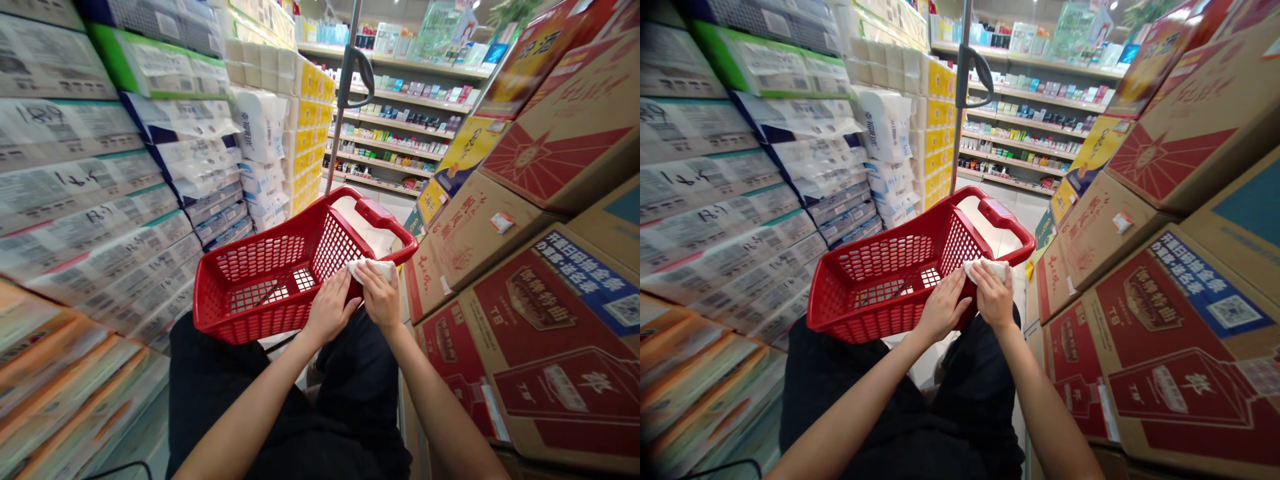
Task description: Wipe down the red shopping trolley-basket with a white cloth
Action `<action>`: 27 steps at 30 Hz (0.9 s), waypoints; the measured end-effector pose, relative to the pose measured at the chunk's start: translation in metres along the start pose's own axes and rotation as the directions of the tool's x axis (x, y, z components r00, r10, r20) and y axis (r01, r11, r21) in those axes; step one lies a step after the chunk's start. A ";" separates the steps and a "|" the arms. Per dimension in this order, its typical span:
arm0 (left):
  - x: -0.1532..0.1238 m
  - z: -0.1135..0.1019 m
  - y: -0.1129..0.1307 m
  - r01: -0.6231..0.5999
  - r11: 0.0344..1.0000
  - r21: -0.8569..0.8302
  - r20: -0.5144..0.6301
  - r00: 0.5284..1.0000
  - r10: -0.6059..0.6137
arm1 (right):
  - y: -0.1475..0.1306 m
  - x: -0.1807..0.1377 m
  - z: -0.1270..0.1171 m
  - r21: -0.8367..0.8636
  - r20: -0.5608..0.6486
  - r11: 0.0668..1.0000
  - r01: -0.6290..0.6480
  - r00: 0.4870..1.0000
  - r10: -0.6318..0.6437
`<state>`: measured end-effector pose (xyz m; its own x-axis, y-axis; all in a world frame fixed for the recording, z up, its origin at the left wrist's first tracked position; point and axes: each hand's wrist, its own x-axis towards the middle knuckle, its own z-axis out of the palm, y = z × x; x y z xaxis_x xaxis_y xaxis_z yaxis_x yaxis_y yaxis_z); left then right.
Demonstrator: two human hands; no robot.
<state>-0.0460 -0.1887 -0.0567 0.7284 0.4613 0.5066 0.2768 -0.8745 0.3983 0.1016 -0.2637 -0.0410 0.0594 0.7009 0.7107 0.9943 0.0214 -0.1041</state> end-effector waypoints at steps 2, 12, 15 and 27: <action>0.000 -0.001 0.000 0.012 1.000 -0.002 0.008 1.000 -0.012 | 0.030 0.006 -0.016 -0.021 0.002 0.999 0.037 0.999 -0.037; -0.001 0.001 0.001 0.033 0.999 -0.017 0.016 0.999 -0.033 | 0.065 0.027 -0.010 -0.049 -0.315 0.957 -0.287 0.914 0.258; -0.002 0.002 0.001 0.026 1.000 -0.018 0.010 1.000 -0.026 | 0.010 0.016 0.013 -0.037 -0.202 0.979 -0.201 0.961 0.190; 0.000 -0.001 0.001 0.038 0.999 0.002 0.034 0.999 -0.038 | 0.085 0.022 -0.038 -0.048 -0.050 0.998 -0.043 0.998 0.041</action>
<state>-0.0462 -0.1892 -0.0555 0.7381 0.4892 0.4646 0.3059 -0.8565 0.4159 0.1911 -0.2735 -0.0080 0.1042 0.6651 0.7395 0.9939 -0.0434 -0.1010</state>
